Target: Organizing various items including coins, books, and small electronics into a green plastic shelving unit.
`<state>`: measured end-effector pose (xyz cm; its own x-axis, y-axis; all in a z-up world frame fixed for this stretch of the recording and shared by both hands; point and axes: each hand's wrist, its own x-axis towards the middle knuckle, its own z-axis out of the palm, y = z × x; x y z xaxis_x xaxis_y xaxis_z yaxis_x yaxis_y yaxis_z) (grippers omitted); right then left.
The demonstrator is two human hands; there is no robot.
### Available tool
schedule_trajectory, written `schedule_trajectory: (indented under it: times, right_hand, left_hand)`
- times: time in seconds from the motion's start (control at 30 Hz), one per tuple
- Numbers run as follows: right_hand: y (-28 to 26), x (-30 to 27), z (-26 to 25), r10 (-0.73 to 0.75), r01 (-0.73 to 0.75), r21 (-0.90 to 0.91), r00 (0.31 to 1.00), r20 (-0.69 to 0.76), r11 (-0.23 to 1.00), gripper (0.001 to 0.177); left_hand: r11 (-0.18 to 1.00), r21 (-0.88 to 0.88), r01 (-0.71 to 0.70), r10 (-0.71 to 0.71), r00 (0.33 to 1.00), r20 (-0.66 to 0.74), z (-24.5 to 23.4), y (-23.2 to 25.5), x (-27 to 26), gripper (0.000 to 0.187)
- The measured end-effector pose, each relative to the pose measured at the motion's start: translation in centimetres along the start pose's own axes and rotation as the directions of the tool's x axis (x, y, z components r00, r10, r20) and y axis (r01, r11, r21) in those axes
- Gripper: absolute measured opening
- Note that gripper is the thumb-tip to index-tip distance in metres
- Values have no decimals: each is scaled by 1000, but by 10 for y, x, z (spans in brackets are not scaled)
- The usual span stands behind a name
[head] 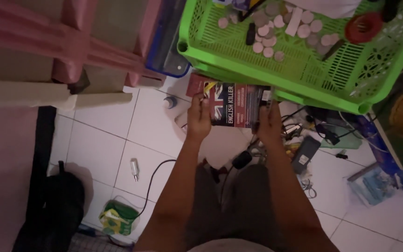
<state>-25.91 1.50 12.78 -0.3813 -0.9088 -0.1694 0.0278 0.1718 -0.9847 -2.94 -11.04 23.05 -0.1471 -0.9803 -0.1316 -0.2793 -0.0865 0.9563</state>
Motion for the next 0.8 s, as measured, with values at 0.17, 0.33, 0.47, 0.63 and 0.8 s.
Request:
schedule_trajectory:
  times: [0.17, 0.33, 0.47, 0.63, 0.8]
  right_hand:
    - [-81, 6, 24, 76, -75, 59, 997, -12, 995, 55]
    - [-74, -2, 23, 84, -83, 42, 996, -11, 996, 52]
    - [-67, -3, 20, 92, -91, 48, 996, -20, 995, 51]
    - [-71, 0, 9, -18, 17, -44, 1000, -15, 999, 49]
    - [-36, -4, -23, 156, -156, -5, 988, 23, 988, 24]
  left_hand:
    - [995, -17, -97, 97, 995, 10, -4, 1, 3, 29]
    - [999, -7, 33, -33, 998, 51, -6, -1, 1, 30]
    - [999, 16, -44, 43, 996, 73, -5, -15, 8, 28]
    - [995, 94, -36, 17, 982, 190, -19, -7, 22, 29]
    - [992, 124, 2, -61, 879, 474, -34, 34, 39, 36]
